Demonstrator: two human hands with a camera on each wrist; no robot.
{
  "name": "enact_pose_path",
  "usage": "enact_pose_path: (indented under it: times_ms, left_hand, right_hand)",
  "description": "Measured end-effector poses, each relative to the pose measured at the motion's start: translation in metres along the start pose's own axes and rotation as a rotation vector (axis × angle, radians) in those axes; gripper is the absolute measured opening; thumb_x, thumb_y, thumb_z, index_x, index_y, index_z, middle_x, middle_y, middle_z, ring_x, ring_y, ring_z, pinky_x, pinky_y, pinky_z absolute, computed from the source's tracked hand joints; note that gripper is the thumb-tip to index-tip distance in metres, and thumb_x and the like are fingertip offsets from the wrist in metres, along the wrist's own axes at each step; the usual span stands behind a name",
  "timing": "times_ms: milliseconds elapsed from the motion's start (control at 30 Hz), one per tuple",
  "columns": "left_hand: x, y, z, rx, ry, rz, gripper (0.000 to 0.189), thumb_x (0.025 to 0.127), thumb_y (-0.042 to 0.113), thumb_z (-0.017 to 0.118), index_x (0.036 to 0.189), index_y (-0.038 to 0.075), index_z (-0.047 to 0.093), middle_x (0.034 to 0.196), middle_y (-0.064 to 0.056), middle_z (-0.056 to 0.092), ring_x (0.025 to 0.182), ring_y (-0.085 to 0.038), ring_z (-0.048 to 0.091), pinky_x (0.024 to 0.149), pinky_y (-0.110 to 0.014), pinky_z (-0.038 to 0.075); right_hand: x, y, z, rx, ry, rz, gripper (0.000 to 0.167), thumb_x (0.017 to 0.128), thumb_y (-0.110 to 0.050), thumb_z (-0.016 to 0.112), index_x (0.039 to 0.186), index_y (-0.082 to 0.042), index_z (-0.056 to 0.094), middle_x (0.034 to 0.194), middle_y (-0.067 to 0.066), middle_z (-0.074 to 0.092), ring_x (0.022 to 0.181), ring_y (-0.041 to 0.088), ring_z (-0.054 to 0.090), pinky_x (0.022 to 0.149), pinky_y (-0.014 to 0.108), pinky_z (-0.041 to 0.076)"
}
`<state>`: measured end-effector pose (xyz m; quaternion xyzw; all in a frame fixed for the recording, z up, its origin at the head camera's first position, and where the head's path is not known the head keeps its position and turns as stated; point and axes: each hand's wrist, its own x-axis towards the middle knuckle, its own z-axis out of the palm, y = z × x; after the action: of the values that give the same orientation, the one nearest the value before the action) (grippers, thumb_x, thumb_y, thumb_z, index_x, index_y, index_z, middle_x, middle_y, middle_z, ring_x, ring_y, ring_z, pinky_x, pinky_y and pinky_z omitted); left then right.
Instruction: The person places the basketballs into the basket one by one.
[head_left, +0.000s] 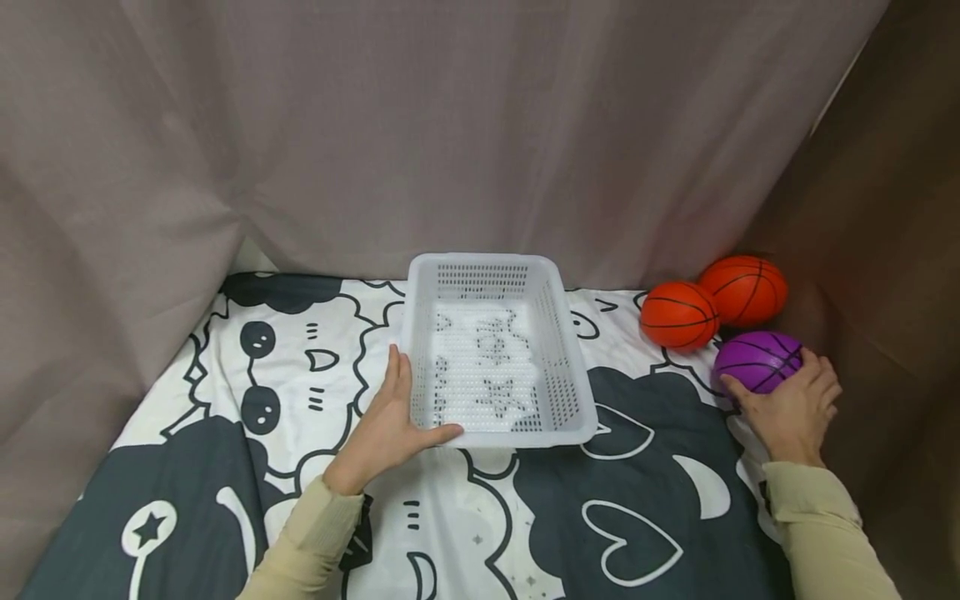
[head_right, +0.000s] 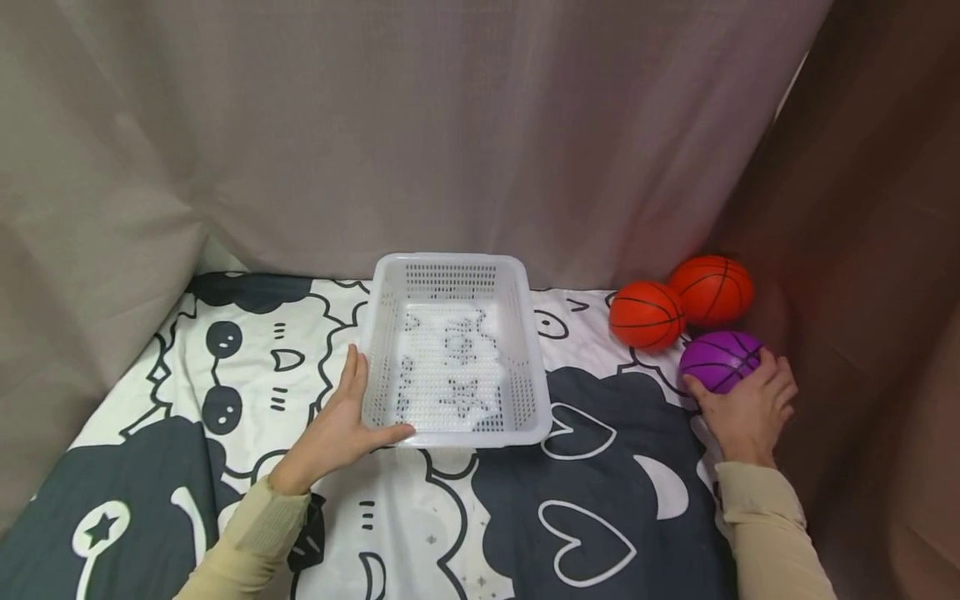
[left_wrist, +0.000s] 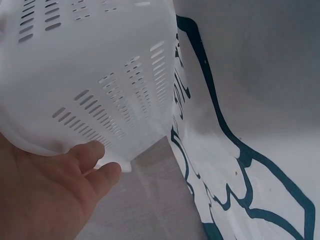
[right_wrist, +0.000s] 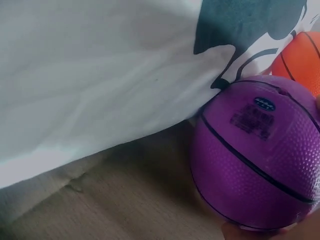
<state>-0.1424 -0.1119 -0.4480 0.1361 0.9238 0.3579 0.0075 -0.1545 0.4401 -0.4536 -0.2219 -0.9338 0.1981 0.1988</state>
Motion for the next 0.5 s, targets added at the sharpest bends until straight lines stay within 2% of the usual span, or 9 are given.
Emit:
enact_pose_path:
  times_ms: [267,500]
  left_hand:
    - [-0.001,-0.002,0.001,0.007,0.002,-0.008,0.134,0.068,0.075,0.069,0.153,-0.001,-0.002,0.158,-0.016,-0.020,0.143,-0.039,0.014,0.111,-0.049,0.030]
    - [-0.001,0.000,0.001,0.011,0.003,-0.005,0.134,0.068,0.076,0.068,0.153,-0.001,-0.001,0.158,-0.017,-0.019,0.141,-0.040,0.020,0.108,-0.049,0.034]
  right_hand:
    - [-0.006,-0.005,0.001,0.007,0.045,0.019,0.116,0.073,-0.055,0.077,0.152,-0.001,0.012,0.150,0.030,0.019,0.131,0.051,0.022,0.101,0.070,0.023]
    - [-0.012,-0.019,-0.003,0.064,0.034,0.035,0.115,0.072,-0.057,0.077,0.152,-0.006,0.012,0.149,0.028,0.020,0.131,0.048,0.022,0.103,0.069,0.023]
